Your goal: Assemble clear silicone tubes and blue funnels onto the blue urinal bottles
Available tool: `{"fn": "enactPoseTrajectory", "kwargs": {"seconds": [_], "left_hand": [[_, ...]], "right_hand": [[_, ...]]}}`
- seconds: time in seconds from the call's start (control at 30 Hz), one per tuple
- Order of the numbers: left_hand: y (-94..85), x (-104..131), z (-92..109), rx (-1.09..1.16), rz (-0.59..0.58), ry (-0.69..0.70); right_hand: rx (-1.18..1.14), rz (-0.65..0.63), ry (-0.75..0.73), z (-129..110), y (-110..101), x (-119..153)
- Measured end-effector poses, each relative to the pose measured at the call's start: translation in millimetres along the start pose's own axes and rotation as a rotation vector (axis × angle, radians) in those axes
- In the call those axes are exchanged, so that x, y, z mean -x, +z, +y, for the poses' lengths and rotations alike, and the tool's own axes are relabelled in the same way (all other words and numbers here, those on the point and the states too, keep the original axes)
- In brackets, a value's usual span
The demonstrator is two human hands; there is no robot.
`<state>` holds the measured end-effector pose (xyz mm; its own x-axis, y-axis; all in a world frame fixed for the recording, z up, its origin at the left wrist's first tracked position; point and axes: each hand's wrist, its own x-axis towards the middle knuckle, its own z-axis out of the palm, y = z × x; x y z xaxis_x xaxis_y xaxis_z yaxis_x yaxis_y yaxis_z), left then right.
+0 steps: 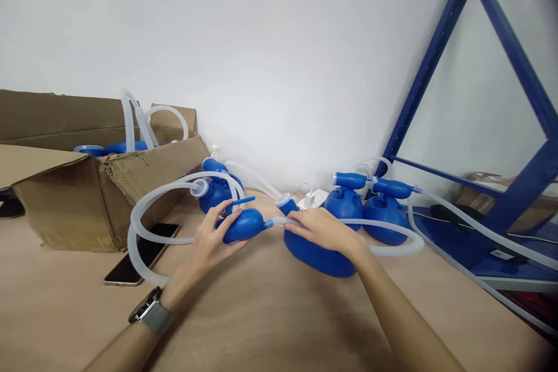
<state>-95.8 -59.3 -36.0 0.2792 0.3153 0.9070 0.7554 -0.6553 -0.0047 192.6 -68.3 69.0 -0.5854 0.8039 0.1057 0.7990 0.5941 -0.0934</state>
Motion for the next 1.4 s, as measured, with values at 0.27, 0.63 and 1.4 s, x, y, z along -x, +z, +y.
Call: {"fn": "enactPoseTrajectory", "kwargs": {"seconds": [0.27, 0.63, 1.4], "left_hand": [[-3.7, 5.2, 3.0, 0.106, -0.029, 0.0], [-4.2, 3.4, 2.1, 0.198, -0.098, 0.001], [-9.3, 3.1, 1.5, 0.141, -0.084, -0.02]], "right_hand": [[-0.079, -0.041, -0.099, -6.3, 5.0, -1.6], [-0.049, -0.156, -0.099, -15.0, -12.9, 11.1], [0.121, 0.02, -0.187, -12.8, -6.4, 6.5]]}}
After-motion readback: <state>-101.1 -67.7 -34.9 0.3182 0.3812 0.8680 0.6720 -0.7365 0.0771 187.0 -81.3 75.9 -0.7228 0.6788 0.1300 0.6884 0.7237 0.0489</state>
